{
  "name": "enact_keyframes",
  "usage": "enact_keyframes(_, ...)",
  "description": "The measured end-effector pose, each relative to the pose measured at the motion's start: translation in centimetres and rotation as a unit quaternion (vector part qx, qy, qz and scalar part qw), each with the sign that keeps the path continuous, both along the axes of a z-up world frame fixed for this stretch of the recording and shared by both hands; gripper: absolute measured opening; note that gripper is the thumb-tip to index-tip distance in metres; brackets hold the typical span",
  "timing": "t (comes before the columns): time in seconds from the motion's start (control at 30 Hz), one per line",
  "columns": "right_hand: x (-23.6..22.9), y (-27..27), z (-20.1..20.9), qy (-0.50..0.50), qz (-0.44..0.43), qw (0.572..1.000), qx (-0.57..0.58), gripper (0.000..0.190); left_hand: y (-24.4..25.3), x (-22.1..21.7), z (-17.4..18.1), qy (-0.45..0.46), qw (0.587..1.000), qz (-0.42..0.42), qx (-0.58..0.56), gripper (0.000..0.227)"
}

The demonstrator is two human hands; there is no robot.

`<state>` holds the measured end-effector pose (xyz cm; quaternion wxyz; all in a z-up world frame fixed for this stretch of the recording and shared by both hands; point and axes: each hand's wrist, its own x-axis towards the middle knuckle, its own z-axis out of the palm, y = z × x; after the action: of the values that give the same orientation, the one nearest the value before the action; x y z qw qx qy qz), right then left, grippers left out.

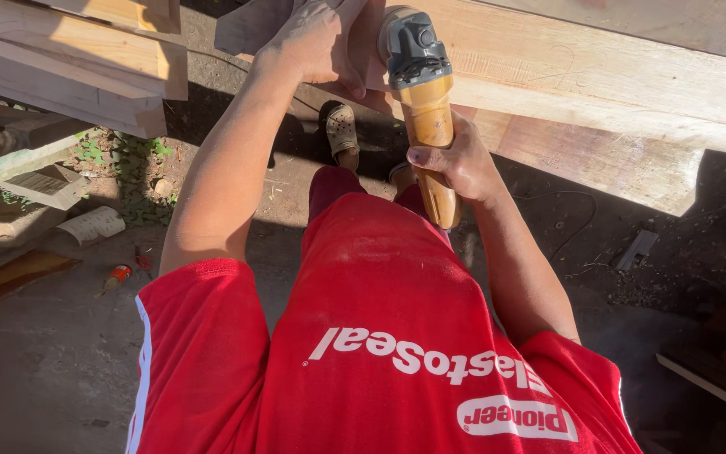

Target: The person uses an angle grinder with a sanding disc to smooth the edges and surfaces of several wooden planks. They hold each plank with one hand and move the grinder along the wood, then set the finished pieces aside.

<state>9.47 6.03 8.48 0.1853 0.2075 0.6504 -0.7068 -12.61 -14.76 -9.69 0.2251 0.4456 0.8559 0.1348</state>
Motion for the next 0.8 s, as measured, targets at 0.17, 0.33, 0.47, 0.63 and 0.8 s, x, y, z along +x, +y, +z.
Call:
enact_keyframes(0.17,1.4,0.9,0.6,-0.088,-0.110,0.990,0.012,0.045,-0.6,0.8,1.7,-0.066,0.991,0.016,0.114,0.125)
enact_keyframes(0.33,4.4,5.5,1.3,-0.097,-0.220,0.971,0.009,0.041,0.3,0.4,5.7,-0.058,0.991,0.005,0.123,0.137)
enact_keyframes(0.47,6.5,7.8,1.7,-0.077,-0.299,0.951,-0.016,0.040,0.2,0.5,5.6,-0.074,0.991,0.012,0.111,0.139)
enact_keyframes(0.63,4.9,5.6,0.5,-0.070,-0.273,0.959,-0.032,0.039,0.0,0.3,4.4,-0.030,0.989,0.006,0.142,0.145)
enact_keyframes(0.8,-0.3,-0.4,-1.9,-0.028,-0.154,0.986,-0.065,0.037,-0.4,0.4,5.5,-0.051,0.991,0.032,0.121,0.141)
